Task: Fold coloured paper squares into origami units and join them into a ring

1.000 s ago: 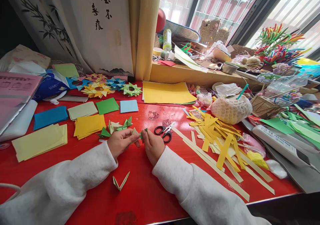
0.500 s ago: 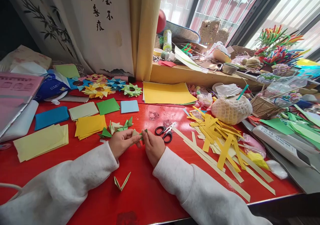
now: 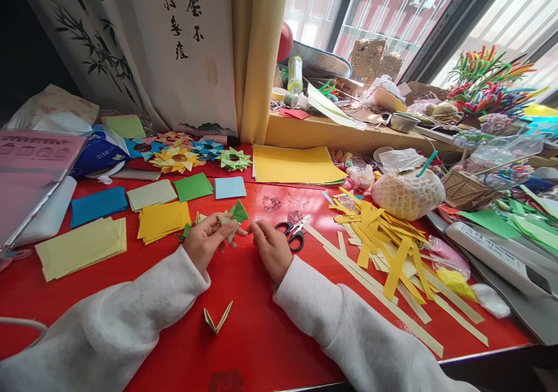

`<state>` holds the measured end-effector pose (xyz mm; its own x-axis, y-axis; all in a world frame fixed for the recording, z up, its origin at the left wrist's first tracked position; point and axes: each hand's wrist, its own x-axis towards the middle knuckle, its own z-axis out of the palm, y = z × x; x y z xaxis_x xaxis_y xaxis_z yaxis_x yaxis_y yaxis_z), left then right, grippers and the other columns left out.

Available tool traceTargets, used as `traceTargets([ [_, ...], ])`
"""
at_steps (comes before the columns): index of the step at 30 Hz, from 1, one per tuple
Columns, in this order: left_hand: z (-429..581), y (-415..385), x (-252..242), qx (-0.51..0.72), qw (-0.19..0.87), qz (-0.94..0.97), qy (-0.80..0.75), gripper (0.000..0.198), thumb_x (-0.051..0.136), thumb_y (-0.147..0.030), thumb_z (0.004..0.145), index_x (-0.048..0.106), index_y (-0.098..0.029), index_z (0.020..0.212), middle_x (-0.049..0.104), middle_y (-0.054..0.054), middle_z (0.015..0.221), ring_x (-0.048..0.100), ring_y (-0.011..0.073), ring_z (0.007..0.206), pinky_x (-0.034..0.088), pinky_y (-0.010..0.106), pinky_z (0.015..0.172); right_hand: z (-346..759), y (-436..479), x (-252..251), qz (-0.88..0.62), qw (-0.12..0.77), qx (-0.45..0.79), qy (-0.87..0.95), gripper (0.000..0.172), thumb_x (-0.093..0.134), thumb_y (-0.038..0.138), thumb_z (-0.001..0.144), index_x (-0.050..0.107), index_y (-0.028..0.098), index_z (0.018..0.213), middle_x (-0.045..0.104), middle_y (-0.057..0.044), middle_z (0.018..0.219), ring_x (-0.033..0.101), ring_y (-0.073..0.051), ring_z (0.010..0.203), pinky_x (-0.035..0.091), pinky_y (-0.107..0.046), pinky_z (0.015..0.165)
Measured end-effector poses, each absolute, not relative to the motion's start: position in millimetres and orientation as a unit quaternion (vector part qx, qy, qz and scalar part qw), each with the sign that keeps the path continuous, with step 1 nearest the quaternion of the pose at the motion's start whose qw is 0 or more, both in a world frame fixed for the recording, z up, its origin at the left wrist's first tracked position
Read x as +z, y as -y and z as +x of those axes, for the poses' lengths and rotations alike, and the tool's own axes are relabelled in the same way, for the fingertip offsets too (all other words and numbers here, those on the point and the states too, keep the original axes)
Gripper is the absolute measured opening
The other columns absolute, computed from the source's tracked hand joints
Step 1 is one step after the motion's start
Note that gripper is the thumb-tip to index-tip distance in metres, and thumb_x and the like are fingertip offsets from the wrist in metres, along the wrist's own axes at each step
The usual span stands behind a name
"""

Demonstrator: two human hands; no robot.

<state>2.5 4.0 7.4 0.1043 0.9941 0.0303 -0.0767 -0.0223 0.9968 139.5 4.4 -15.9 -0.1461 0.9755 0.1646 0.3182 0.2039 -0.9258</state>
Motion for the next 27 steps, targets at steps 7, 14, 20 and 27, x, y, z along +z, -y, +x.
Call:
traceTargets([
  [7, 0.3, -7.0, 4.2, 0.583, 0.483, 0.453, -0.471, 0.024, 0.058, -0.037, 0.065, 0.049, -0.016, 0.074, 0.059, -0.001, 0.058, 0.052, 0.0119, 0.054, 0.039, 0.020, 0.041, 114.6, -24.9, -13.5, -0.453, 0.327, 0.202, 0.804, 0.015, 0.034, 0.022, 0.082, 0.048, 0.017, 0.081, 0.055, -0.001, 0.070, 0.049, -0.010, 0.060, 0.034, -0.020, 0.055],
  [14, 0.5, -7.3, -1.5, 0.612, 0.421, 0.481, -0.465, 0.022, 0.057, -0.038, 0.066, 0.047, -0.019, 0.070, 0.056, -0.001, 0.057, 0.049, 0.0105, 0.050, 0.038, 0.019, 0.041, 93.3, -47.3, -24.4, -0.453, 0.221, 0.120, 0.855, 0.014, 0.046, 0.012, 0.069, 0.048, 0.015, 0.056, 0.052, -0.001, 0.058, 0.041, -0.009, 0.049, 0.022, -0.021, 0.045],
  [20, -0.3, -7.9, 1.5, 0.622, 0.436, 0.457, -0.463, 0.021, 0.057, -0.036, 0.066, 0.048, -0.018, 0.071, 0.055, -0.002, 0.059, 0.047, 0.0095, 0.048, 0.036, 0.019, 0.038, 99.7, -48.4, -19.6, -0.439, 0.379, 0.251, 0.775, 0.017, 0.042, 0.020, 0.076, 0.050, 0.016, 0.062, 0.047, 0.002, 0.054, 0.041, -0.007, 0.049, 0.029, -0.019, 0.047],
  [27, -3.0, -10.7, 2.7, 0.627, 0.440, 0.431, -0.477, 0.020, 0.059, -0.034, 0.065, 0.052, -0.016, 0.065, 0.051, -0.004, 0.051, 0.045, 0.0071, 0.044, 0.033, 0.018, 0.040, 117.3, -33.4, -11.1, -0.383, 0.518, 0.539, 0.543, 0.016, 0.044, 0.035, 0.077, 0.045, 0.019, 0.075, 0.038, 0.009, 0.042, 0.030, -0.004, 0.029, 0.021, -0.017, 0.031],
])
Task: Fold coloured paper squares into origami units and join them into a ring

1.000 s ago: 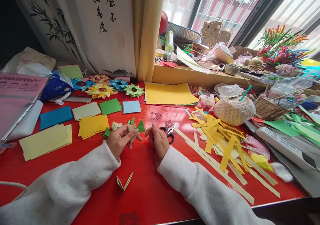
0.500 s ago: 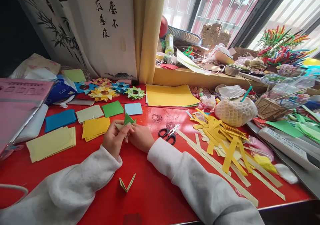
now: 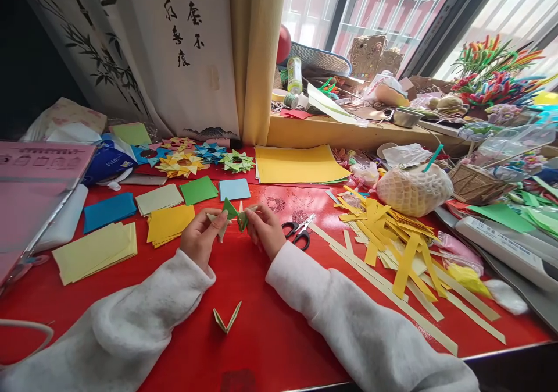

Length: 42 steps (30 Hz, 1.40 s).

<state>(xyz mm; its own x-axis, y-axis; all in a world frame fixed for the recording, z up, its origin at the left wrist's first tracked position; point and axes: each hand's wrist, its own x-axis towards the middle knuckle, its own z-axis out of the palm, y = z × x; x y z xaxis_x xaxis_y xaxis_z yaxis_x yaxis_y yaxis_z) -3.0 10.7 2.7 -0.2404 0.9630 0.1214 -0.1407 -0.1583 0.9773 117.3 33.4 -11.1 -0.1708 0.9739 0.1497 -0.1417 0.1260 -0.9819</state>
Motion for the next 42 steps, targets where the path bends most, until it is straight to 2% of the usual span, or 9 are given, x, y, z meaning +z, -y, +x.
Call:
traceTargets([
  [8, -0.6, -10.5, 6.3, 0.614, 0.483, 0.420, -0.462, 0.021, 0.061, -0.031, 0.064, 0.048, -0.015, 0.072, 0.061, 0.000, 0.061, 0.046, 0.0083, 0.044, 0.036, 0.019, 0.037, 148.7, -15.6, -19.4, -0.387, 0.512, 0.608, 0.467, 0.009, 0.047, 0.026, 0.075, 0.044, 0.018, 0.074, 0.049, 0.006, 0.057, 0.036, -0.002, 0.030, 0.025, -0.015, 0.028],
  [13, -0.1, -9.7, 7.5, 0.569, 0.515, 0.450, -0.457, 0.028, 0.063, -0.029, 0.062, 0.045, -0.016, 0.079, 0.063, 0.002, 0.064, 0.054, 0.0128, 0.055, 0.041, 0.021, 0.043, 152.6, -17.9, -18.7, -0.402, 0.510, 0.615, 0.448, 0.013, 0.055, 0.028, 0.071, 0.047, 0.018, 0.072, 0.047, 0.005, 0.058, 0.042, -0.004, 0.036, 0.031, -0.016, 0.031],
  [17, 0.8, -9.5, 7.1, 0.534, 0.537, 0.471, -0.452, 0.035, 0.063, -0.031, 0.061, 0.046, -0.015, 0.087, 0.063, 0.002, 0.064, 0.055, 0.0135, 0.054, 0.041, 0.023, 0.045, 151.2, -18.2, -18.1, -0.386, 0.531, 0.610, 0.444, 0.015, 0.059, 0.024, 0.067, 0.046, 0.019, 0.073, 0.046, 0.006, 0.061, 0.045, -0.004, 0.040, 0.035, -0.016, 0.035],
  [22, -0.8, -10.8, 4.3, 0.509, 0.522, 0.506, -0.461, 0.023, 0.060, -0.035, 0.063, 0.055, -0.014, 0.072, 0.061, 0.002, 0.063, 0.054, 0.0130, 0.056, 0.042, 0.024, 0.051, 150.9, -14.5, -18.0, -0.390, 0.489, 0.602, 0.496, 0.012, 0.051, 0.023, 0.071, 0.050, 0.019, 0.083, 0.050, 0.005, 0.056, 0.050, -0.007, 0.040, 0.037, -0.018, 0.036],
  [27, -2.7, -10.9, 4.1, 0.490, 0.516, 0.528, -0.464, 0.018, 0.058, -0.032, 0.064, 0.059, -0.016, 0.073, 0.061, 0.001, 0.064, 0.055, 0.0138, 0.061, 0.041, 0.025, 0.060, 150.3, -10.2, -13.9, -0.360, 0.468, 0.605, 0.535, 0.010, 0.049, 0.025, 0.074, 0.052, 0.017, 0.079, 0.053, 0.002, 0.060, 0.051, -0.008, 0.045, 0.041, -0.021, 0.042],
  [33, -0.9, -9.3, 5.2, 0.496, 0.566, 0.510, -0.416, 0.013, 0.060, -0.028, 0.062, 0.058, -0.016, 0.066, 0.056, 0.000, 0.062, 0.050, 0.0115, 0.057, 0.038, 0.022, 0.056, 148.5, -7.1, -9.1, -0.300, 0.466, 0.644, 0.527, 0.031, 0.037, 0.040, 0.080, 0.054, 0.016, 0.088, 0.057, -0.003, 0.067, 0.054, -0.012, 0.054, 0.043, -0.024, 0.046],
  [36, -0.8, -9.9, 3.3, 0.496, 0.596, 0.485, -0.403, 0.013, 0.060, -0.028, 0.062, 0.058, -0.016, 0.066, 0.055, 0.000, 0.060, 0.050, 0.0118, 0.056, 0.038, 0.023, 0.054, 147.0, -6.1, -8.0, -0.318, 0.476, 0.623, 0.533, 0.028, 0.050, 0.036, 0.074, 0.049, 0.020, 0.097, 0.055, 0.000, 0.067, 0.053, -0.011, 0.052, 0.044, -0.023, 0.046],
  [39, -0.9, -10.5, 2.2, 0.495, 0.603, 0.487, -0.393, 0.013, 0.061, -0.028, 0.062, 0.058, -0.016, 0.065, 0.055, 0.000, 0.060, 0.050, 0.0114, 0.056, 0.038, 0.022, 0.054, 146.5, -6.6, -8.7, -0.352, 0.475, 0.604, 0.534, 0.034, 0.054, 0.032, 0.073, 0.044, 0.024, 0.104, 0.049, 0.005, 0.057, 0.046, -0.007, 0.042, 0.040, -0.020, 0.039],
  [42, -0.5, -10.4, 2.0, 0.488, 0.595, 0.509, -0.386, 0.011, 0.061, -0.027, 0.062, 0.058, -0.017, 0.064, 0.054, -0.001, 0.060, 0.048, 0.0103, 0.056, 0.037, 0.021, 0.053, 147.0, -8.6, -11.2, -0.383, 0.476, 0.587, 0.532, 0.027, 0.053, 0.031, 0.073, 0.050, 0.022, 0.098, 0.043, 0.007, 0.049, 0.037, -0.005, 0.035, 0.033, -0.017, 0.035],
])
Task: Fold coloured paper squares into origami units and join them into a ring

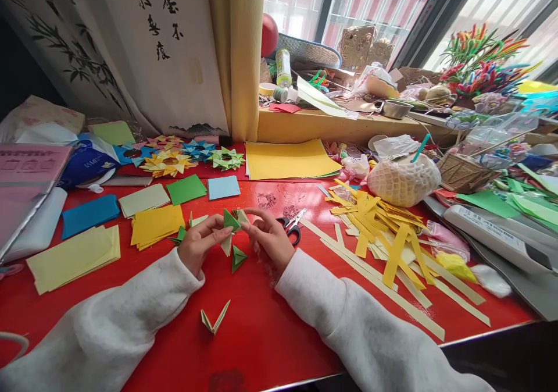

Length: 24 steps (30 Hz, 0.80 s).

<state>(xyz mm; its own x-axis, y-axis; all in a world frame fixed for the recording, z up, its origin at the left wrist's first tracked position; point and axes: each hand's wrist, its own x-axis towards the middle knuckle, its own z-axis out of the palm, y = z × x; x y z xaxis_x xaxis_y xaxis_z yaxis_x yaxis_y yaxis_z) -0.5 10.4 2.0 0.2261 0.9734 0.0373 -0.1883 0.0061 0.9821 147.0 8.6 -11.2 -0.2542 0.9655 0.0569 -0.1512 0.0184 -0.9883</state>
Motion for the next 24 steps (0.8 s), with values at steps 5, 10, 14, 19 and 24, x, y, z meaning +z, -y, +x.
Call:
traceTargets([
  [5, -0.6, -10.3, 0.4, 0.466, 0.573, 0.543, -0.399, 0.011, 0.060, -0.028, 0.064, 0.059, -0.017, 0.065, 0.054, -0.002, 0.060, 0.047, 0.0102, 0.058, 0.037, 0.021, 0.056, 148.2, -11.6, -15.0, -0.396, 0.509, 0.590, 0.486, 0.016, 0.056, 0.031, 0.071, 0.055, 0.017, 0.078, 0.046, 0.005, 0.054, 0.038, -0.003, 0.040, 0.034, -0.016, 0.037],
  [10, -1.2, -14.6, -4.8, 0.481, 0.540, 0.536, -0.436, 0.015, 0.060, -0.031, 0.064, 0.058, -0.017, 0.067, 0.055, -0.001, 0.064, 0.049, 0.0110, 0.058, 0.039, 0.022, 0.056, 148.6, -12.2, -13.6, -0.388, 0.558, 0.616, 0.398, 0.017, 0.058, 0.032, 0.068, 0.050, 0.018, 0.072, 0.049, 0.003, 0.063, 0.053, -0.009, 0.052, 0.041, -0.017, 0.038],
  [14, -0.7, -17.7, -7.9, 0.481, 0.560, 0.523, -0.426, 0.019, 0.063, -0.030, 0.062, 0.057, -0.016, 0.074, 0.058, -0.001, 0.062, 0.054, 0.0121, 0.057, 0.044, 0.024, 0.057, 148.7, -11.6, -10.3, -0.375, 0.534, 0.639, 0.407, 0.017, 0.060, 0.028, 0.066, 0.046, 0.019, 0.072, 0.051, 0.004, 0.063, 0.056, -0.010, 0.049, 0.044, -0.020, 0.041],
  [19, 0.3, -16.9, -9.4, 0.462, 0.568, 0.540, -0.416, 0.024, 0.064, -0.028, 0.060, 0.056, -0.017, 0.080, 0.059, -0.001, 0.064, 0.058, 0.0137, 0.054, 0.046, 0.025, 0.052, 150.8, -13.7, -11.3, -0.362, 0.541, 0.650, 0.393, 0.015, 0.062, 0.022, 0.064, 0.051, 0.018, 0.073, 0.050, 0.005, 0.059, 0.044, -0.003, 0.039, 0.034, -0.014, 0.034],
  [24, 0.0, -16.2, -10.9, 0.459, 0.571, 0.547, -0.405, 0.021, 0.065, -0.027, 0.059, 0.056, -0.017, 0.076, 0.059, -0.001, 0.066, 0.058, 0.0128, 0.057, 0.048, 0.025, 0.055, 150.8, -13.1, -10.8, -0.355, 0.534, 0.647, 0.412, 0.011, 0.060, 0.024, 0.067, 0.055, 0.016, 0.072, 0.046, 0.005, 0.054, 0.042, -0.003, 0.041, 0.034, -0.014, 0.035],
])
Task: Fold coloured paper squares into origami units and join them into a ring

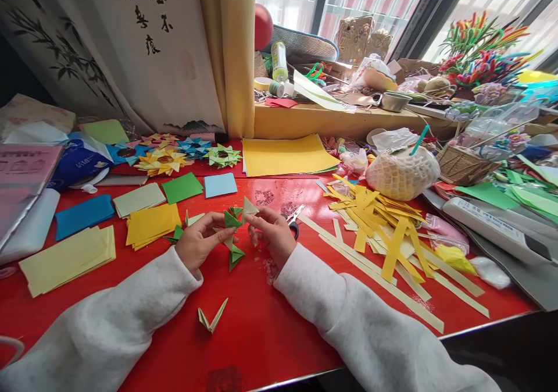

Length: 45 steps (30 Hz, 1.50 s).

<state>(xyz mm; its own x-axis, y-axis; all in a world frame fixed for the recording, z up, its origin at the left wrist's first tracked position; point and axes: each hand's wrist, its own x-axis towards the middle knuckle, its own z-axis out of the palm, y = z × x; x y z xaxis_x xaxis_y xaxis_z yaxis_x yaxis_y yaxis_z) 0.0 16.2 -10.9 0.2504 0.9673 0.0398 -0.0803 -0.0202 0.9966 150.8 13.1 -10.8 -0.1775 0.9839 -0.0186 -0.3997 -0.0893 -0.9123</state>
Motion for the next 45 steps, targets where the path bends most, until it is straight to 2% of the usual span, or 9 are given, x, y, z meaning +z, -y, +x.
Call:
traceTargets([
  [4, 0.5, -15.8, -11.6, 0.463, 0.574, 0.549, -0.394, 0.020, 0.066, -0.025, 0.058, 0.055, -0.016, 0.072, 0.063, 0.002, 0.071, 0.059, 0.0153, 0.068, 0.047, 0.027, 0.064, 150.6, -12.4, -8.2, -0.360, 0.526, 0.633, 0.439, 0.014, 0.061, 0.025, 0.066, 0.053, 0.017, 0.073, 0.049, 0.004, 0.054, 0.049, -0.007, 0.045, 0.036, -0.016, 0.035],
  [9, 1.3, -14.6, -8.8, 0.465, 0.571, 0.553, -0.391, 0.023, 0.065, -0.027, 0.060, 0.058, -0.017, 0.080, 0.065, 0.004, 0.077, 0.059, 0.0176, 0.076, 0.046, 0.029, 0.070, 154.7, -13.5, -4.6, -0.348, 0.556, 0.628, 0.420, 0.037, 0.061, 0.022, 0.064, 0.049, 0.023, 0.099, 0.051, 0.004, 0.064, 0.058, -0.011, 0.058, 0.044, -0.019, 0.043],
  [12, 0.8, -14.8, -8.6, 0.456, 0.560, 0.565, -0.399, 0.025, 0.063, -0.028, 0.062, 0.061, -0.019, 0.085, 0.065, 0.004, 0.081, 0.059, 0.0180, 0.078, 0.046, 0.029, 0.072, 156.1, -13.1, -3.1, -0.344, 0.547, 0.638, 0.418, 0.029, 0.060, 0.021, 0.065, 0.052, 0.023, 0.093, 0.053, 0.003, 0.068, 0.059, -0.012, 0.061, 0.045, -0.019, 0.045],
  [16, 0.1, -15.4, -10.4, 0.456, 0.536, 0.579, -0.412, 0.020, 0.063, -0.029, 0.061, 0.064, -0.019, 0.078, 0.065, 0.004, 0.077, 0.059, 0.0187, 0.075, 0.047, 0.030, 0.071, 155.0, -11.6, -1.5, -0.331, 0.533, 0.650, 0.428, 0.016, 0.059, 0.021, 0.066, 0.051, 0.021, 0.079, 0.055, 0.003, 0.071, 0.058, -0.011, 0.060, 0.044, -0.018, 0.043],
  [20, -0.7, -15.5, -11.6, 0.452, 0.523, 0.586, -0.424, 0.020, 0.062, -0.031, 0.062, 0.064, -0.019, 0.079, 0.065, 0.005, 0.080, 0.060, 0.0199, 0.077, 0.046, 0.033, 0.074, 153.9, -9.4, 1.4, -0.334, 0.528, 0.624, 0.468, 0.016, 0.059, 0.024, 0.067, 0.047, 0.019, 0.075, 0.056, 0.001, 0.075, 0.058, -0.010, 0.059, 0.044, -0.018, 0.043],
  [27, -3.8, -17.5, -11.9, 0.448, 0.508, 0.598, -0.428, 0.018, 0.061, -0.031, 0.065, 0.063, -0.021, 0.080, 0.065, 0.003, 0.078, 0.059, 0.0176, 0.076, 0.047, 0.030, 0.073, 156.7, -5.8, 2.5, -0.386, 0.520, 0.496, 0.579, 0.019, 0.052, 0.034, 0.073, 0.043, 0.022, 0.084, 0.058, 0.001, 0.074, 0.057, -0.011, 0.055, 0.047, -0.024, 0.046],
  [33, -4.0, -15.8, -7.3, 0.442, 0.502, 0.599, -0.440, 0.018, 0.060, -0.030, 0.065, 0.063, -0.019, 0.079, 0.064, 0.003, 0.076, 0.059, 0.0178, 0.075, 0.047, 0.030, 0.073, 160.4, -7.5, -2.0, -0.429, 0.487, 0.329, 0.686, 0.016, 0.046, 0.031, 0.078, 0.052, 0.017, 0.071, 0.053, -0.002, 0.074, 0.045, -0.007, 0.049, 0.040, -0.021, 0.042],
  [39, -3.8, -14.0, -7.3, 0.438, 0.492, 0.607, -0.444, 0.018, 0.060, -0.029, 0.065, 0.063, -0.019, 0.079, 0.065, 0.002, 0.076, 0.059, 0.0173, 0.076, 0.047, 0.030, 0.074, 161.5, -0.8, -5.4, -0.433, 0.448, 0.216, 0.752, 0.011, 0.041, 0.019, 0.082, 0.047, 0.019, 0.090, 0.057, 0.001, 0.067, 0.053, -0.008, 0.052, 0.043, -0.021, 0.051],
  [45, -4.3, -13.3, -5.9, 0.437, 0.486, 0.610, -0.448, 0.018, 0.060, -0.029, 0.065, 0.063, -0.019, 0.080, 0.065, 0.001, 0.073, 0.060, 0.0168, 0.074, 0.047, 0.030, 0.073, 163.2, -3.7, -11.7, -0.440, 0.393, 0.151, 0.793, 0.012, 0.035, 0.025, 0.084, 0.045, 0.019, 0.086, 0.057, -0.002, 0.070, 0.052, -0.009, 0.052, 0.040, -0.021, 0.050],
])
